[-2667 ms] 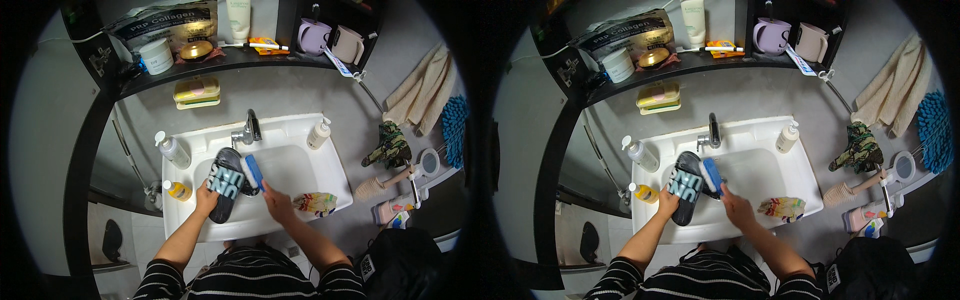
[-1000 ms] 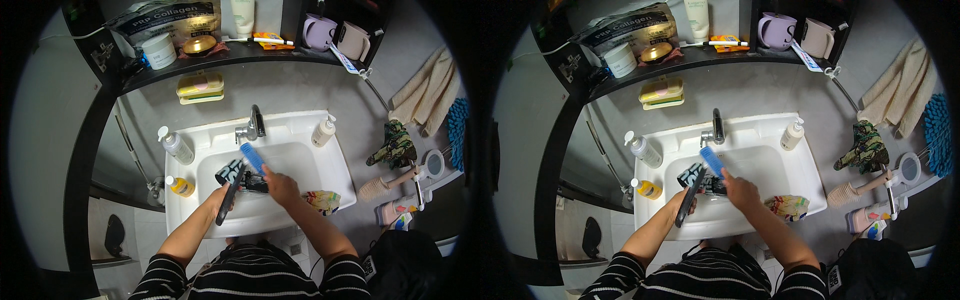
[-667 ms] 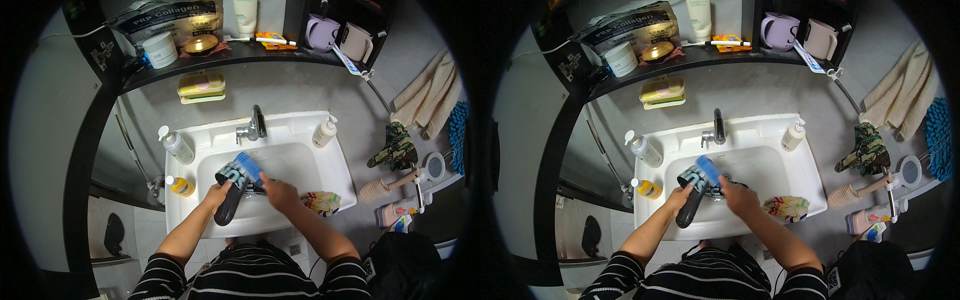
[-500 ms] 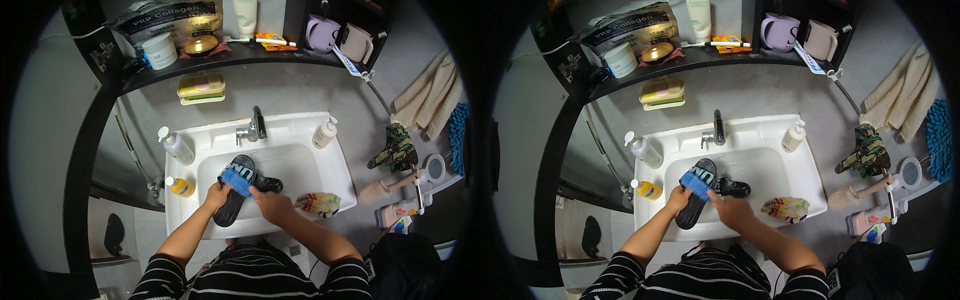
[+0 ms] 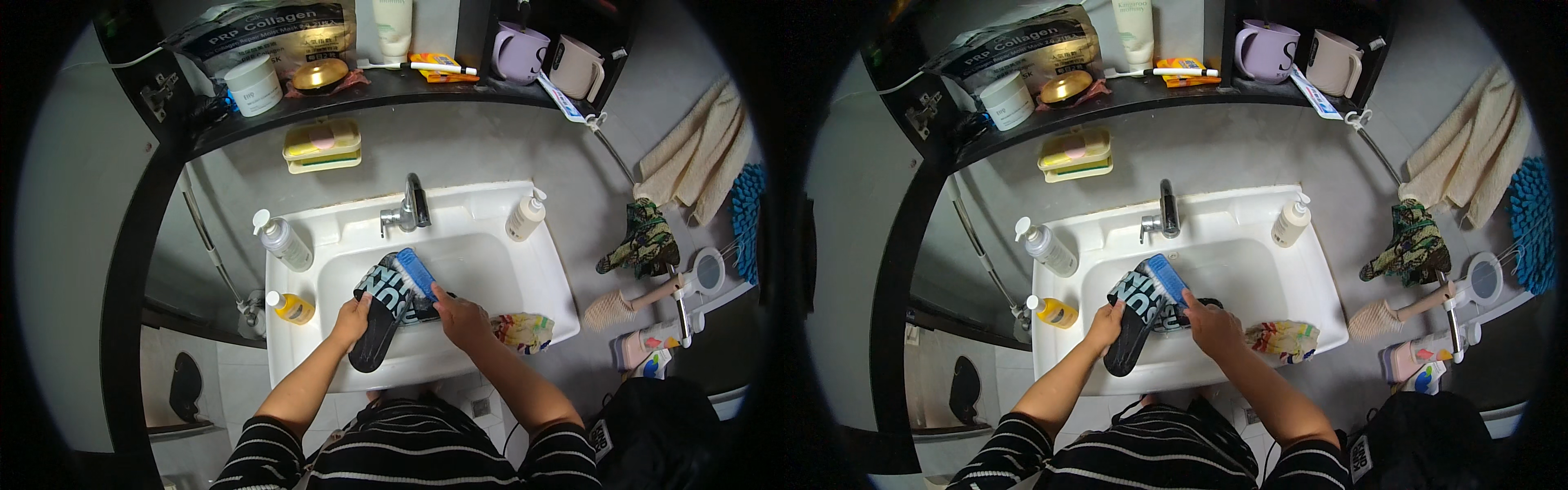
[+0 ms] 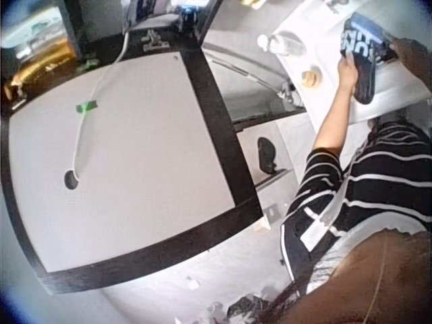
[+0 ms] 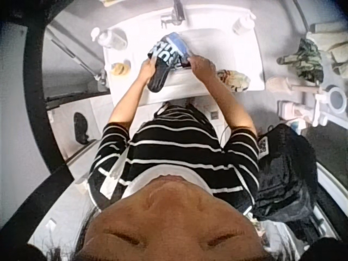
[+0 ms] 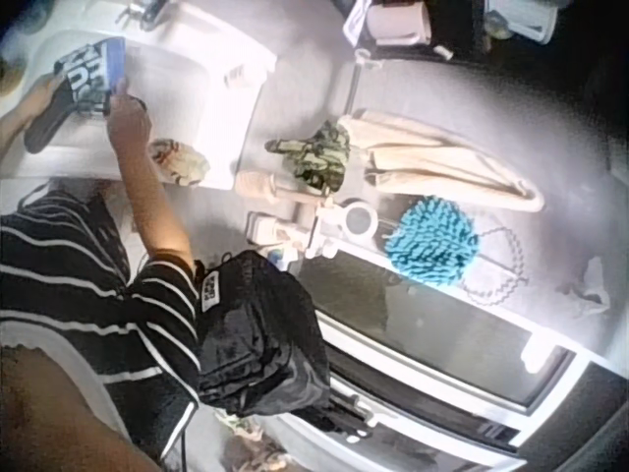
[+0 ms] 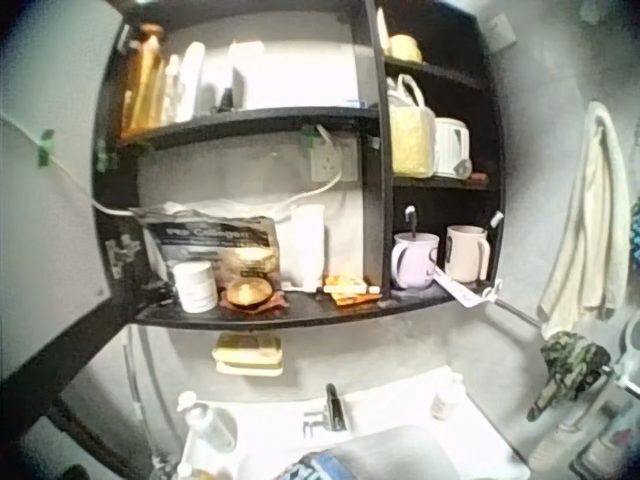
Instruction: The person scrubs a black slipper with a blue brush over a white sink. They hold the slipper in their left hand and scrub the top and bottom surfaces with the brush in their right hand, repeatedly turning the slipper to clean different areas.
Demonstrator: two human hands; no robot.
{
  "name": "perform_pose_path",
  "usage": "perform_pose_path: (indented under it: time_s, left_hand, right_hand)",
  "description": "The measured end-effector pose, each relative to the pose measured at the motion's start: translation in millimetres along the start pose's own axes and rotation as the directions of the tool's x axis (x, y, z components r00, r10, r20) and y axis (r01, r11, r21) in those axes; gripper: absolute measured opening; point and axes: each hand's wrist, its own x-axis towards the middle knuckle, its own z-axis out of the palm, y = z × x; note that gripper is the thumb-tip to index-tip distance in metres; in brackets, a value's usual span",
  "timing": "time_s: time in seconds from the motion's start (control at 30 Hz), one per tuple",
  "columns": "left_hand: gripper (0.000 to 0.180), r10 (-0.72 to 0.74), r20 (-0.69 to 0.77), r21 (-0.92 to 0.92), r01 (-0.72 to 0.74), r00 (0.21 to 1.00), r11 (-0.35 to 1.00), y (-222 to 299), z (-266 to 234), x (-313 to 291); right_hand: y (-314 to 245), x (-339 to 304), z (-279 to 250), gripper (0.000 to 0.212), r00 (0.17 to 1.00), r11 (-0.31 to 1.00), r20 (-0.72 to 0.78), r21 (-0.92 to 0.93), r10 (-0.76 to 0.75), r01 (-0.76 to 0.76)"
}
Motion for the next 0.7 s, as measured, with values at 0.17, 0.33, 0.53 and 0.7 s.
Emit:
perform_pose_path:
  time_s: [0.17, 0.33, 0.53, 0.7]
  left_hand:
    - [0.048, -0.247, 0.039, -0.195, 0.25, 0.968, 0.948, -6, 1, -1]
    - [0.049, -0.236, 0.059, -0.185, 0.243, 0.97, 0.952, 3, 4, -10]
    - [0.049, -0.137, -0.047, -0.106, 0.131, 0.99, 0.986, -1, 2, -6]
    - [0.04, 0.275, -0.046, 0.39, -0.236, 0.96, 0.89, -6, -7, 5]
  right_hand:
    - [-48, -23, -5, 0.045, 0.972, 0.993, 0.227, -0.088, -0.059, 0.081]
    - [-6, -1, 3, 0.044, 0.999, 0.999, -0.01, 0.02, 0.043, -0.043]
    - [-47, -26, 0, 0.046, 0.973, 0.984, 0.205, -0.12, -0.109, 0.135]
    - [-12, -7, 5, 0.046, 0.994, 0.99, 0.107, -0.14, 0.008, 0.007]
